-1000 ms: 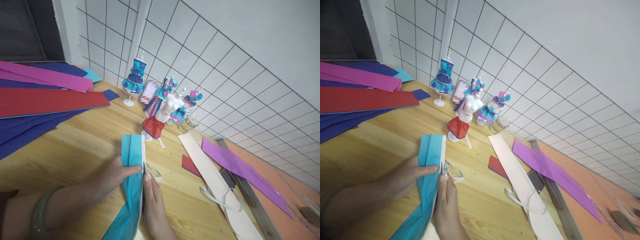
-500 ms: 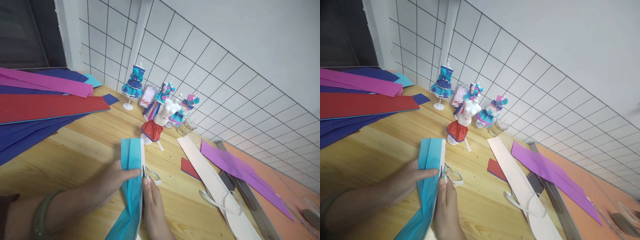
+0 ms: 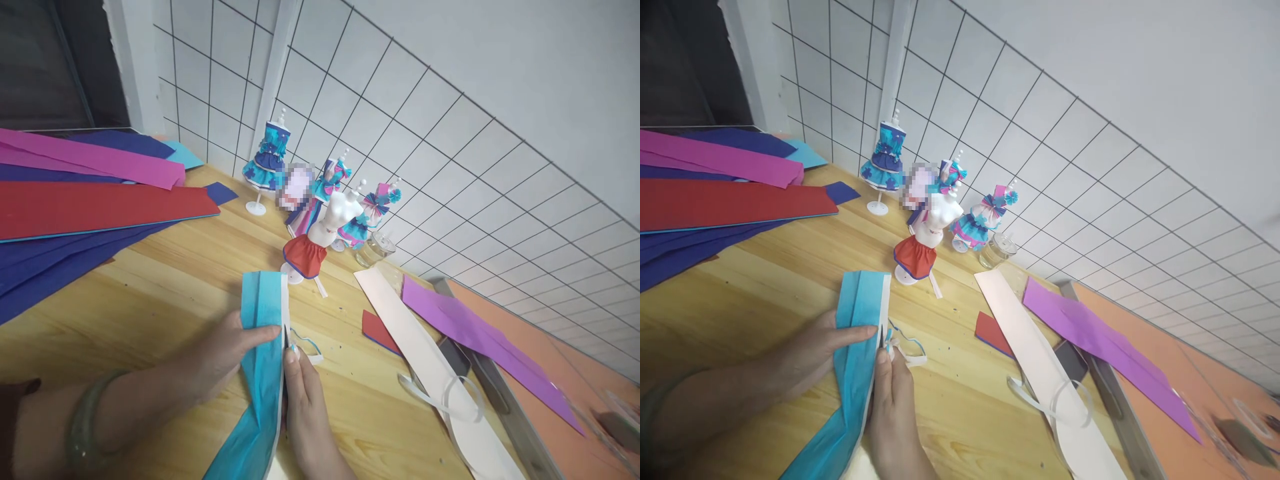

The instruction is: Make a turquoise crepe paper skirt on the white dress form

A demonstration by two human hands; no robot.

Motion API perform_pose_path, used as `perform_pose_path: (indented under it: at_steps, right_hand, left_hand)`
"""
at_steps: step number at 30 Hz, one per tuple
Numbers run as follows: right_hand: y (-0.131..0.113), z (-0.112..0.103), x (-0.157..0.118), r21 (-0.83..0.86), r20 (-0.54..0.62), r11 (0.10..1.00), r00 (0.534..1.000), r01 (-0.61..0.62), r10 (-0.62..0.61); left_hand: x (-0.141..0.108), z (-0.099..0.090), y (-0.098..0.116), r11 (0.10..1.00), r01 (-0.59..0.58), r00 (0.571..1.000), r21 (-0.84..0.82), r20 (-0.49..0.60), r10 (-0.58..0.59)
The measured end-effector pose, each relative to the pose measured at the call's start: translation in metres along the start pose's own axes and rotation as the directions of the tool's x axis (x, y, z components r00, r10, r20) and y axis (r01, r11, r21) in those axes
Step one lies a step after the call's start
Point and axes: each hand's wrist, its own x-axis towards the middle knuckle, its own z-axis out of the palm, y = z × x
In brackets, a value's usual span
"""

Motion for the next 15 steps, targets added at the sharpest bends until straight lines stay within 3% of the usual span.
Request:
perform_pose_path:
  at_steps: [6, 15]
  right_hand:
    - [-0.0021, 0.0038, -0.0032, 0.046, -0.1, 0.998, 0.993, -0.052, 0.056]
    - [0.0009, 0.0028, -0.0029, 0.053, -0.13, 0.996, 0.989, -0.067, 0.073]
  left_hand:
    - [-0.0026, 0.0012, -0.0006, 0.999, 0.005, 1.0, 0.038, 0.022, -0.006]
    - [-0.0024, 0.001, -0.0068, 0.991, -0.025, 1.0, 0.135, 0.02, 0.022]
